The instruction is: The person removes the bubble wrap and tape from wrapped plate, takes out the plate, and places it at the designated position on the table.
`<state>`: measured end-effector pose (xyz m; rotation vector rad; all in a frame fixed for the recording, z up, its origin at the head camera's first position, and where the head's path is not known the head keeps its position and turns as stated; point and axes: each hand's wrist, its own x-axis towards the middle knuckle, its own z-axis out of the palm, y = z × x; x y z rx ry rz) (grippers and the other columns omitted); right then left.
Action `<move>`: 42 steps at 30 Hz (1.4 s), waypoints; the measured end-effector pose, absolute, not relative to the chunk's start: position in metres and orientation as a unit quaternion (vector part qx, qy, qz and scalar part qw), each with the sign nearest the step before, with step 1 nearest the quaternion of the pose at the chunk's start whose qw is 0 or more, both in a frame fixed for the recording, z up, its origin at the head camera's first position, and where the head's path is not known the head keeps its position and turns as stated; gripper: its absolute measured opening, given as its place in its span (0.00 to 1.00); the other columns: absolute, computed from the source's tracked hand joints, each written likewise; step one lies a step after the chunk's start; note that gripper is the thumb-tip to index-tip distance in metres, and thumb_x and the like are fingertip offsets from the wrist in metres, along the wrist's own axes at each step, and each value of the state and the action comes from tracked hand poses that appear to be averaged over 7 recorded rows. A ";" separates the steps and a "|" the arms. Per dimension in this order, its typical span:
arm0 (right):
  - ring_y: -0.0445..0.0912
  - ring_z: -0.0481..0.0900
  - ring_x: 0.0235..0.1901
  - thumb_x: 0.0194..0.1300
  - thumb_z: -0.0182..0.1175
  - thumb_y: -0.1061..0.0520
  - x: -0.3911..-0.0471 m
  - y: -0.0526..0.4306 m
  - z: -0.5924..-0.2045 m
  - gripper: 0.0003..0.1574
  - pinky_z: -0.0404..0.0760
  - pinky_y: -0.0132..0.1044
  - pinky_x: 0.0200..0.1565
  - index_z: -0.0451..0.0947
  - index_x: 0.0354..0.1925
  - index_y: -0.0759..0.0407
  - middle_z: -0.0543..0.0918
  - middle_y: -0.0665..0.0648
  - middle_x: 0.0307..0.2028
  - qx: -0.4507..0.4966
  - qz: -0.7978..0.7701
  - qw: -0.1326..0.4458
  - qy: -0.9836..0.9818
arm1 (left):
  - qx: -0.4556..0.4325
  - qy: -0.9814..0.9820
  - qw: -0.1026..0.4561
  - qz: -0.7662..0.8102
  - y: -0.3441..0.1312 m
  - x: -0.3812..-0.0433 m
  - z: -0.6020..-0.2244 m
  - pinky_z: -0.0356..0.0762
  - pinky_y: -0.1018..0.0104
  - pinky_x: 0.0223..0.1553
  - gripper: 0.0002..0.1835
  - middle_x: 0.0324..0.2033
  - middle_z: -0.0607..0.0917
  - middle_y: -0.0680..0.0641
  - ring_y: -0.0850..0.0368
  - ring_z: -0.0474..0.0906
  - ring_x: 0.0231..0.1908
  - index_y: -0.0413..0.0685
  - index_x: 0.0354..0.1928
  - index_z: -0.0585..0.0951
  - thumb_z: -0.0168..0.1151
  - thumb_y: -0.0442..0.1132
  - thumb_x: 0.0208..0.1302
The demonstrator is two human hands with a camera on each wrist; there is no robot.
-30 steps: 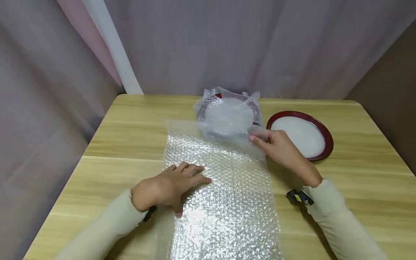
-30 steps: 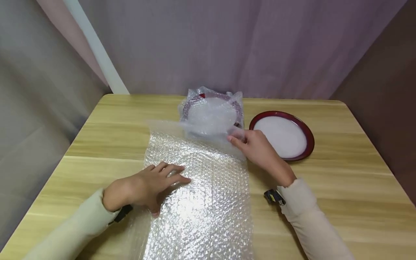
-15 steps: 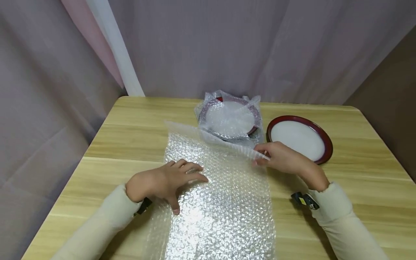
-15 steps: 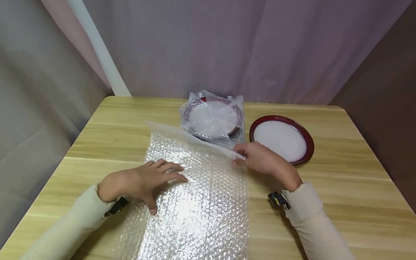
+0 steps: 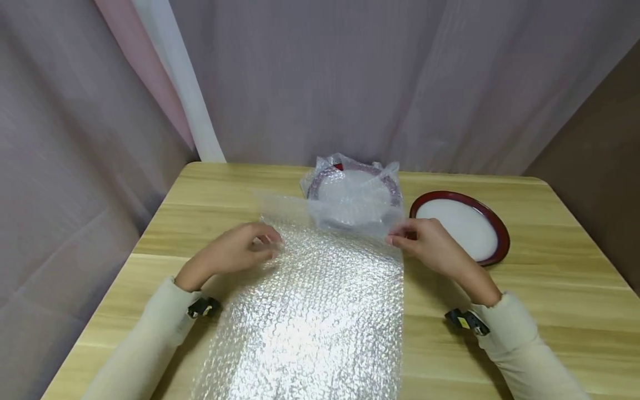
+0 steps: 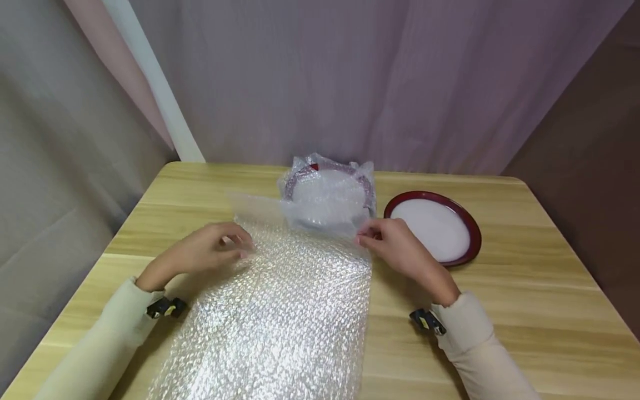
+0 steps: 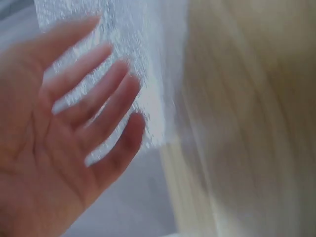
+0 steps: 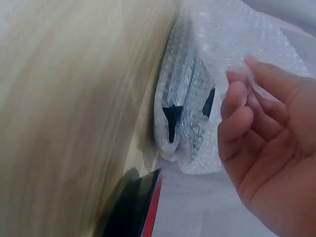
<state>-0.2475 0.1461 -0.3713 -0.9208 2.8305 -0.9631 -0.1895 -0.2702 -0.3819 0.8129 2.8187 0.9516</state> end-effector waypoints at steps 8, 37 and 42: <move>0.45 0.73 0.18 0.78 0.63 0.48 -0.248 0.148 -0.373 0.14 0.73 0.35 0.21 0.84 0.37 0.54 0.79 0.58 0.23 -0.267 -0.377 -0.010 0.887 | 0.069 0.865 -0.069 0.492 -0.290 -0.210 -0.395 0.80 0.44 0.58 0.35 0.65 0.74 0.30 0.33 0.75 0.63 0.41 0.78 0.62 0.65 0.40 0.76; 0.37 0.78 0.29 0.76 0.66 0.54 -0.266 0.132 -0.392 0.09 0.75 0.26 0.25 0.86 0.47 0.58 0.87 0.52 0.42 -0.193 -0.508 -0.210 0.813 | 0.071 0.755 0.188 0.625 -0.311 -0.228 -0.428 0.84 0.70 0.43 0.12 0.37 0.79 0.54 0.64 0.78 0.36 0.39 0.43 0.79 0.58 0.42 0.81; 0.36 0.66 0.19 0.77 0.64 0.54 -0.274 0.133 -0.394 0.12 0.66 0.31 0.19 0.83 0.49 0.63 0.86 0.42 0.36 -0.165 -0.546 -0.214 0.793 | 0.108 0.767 0.179 0.607 -0.304 -0.227 -0.425 0.71 0.73 0.29 0.16 0.23 0.72 0.59 0.66 0.62 0.20 0.49 0.27 0.76 0.61 0.41 0.78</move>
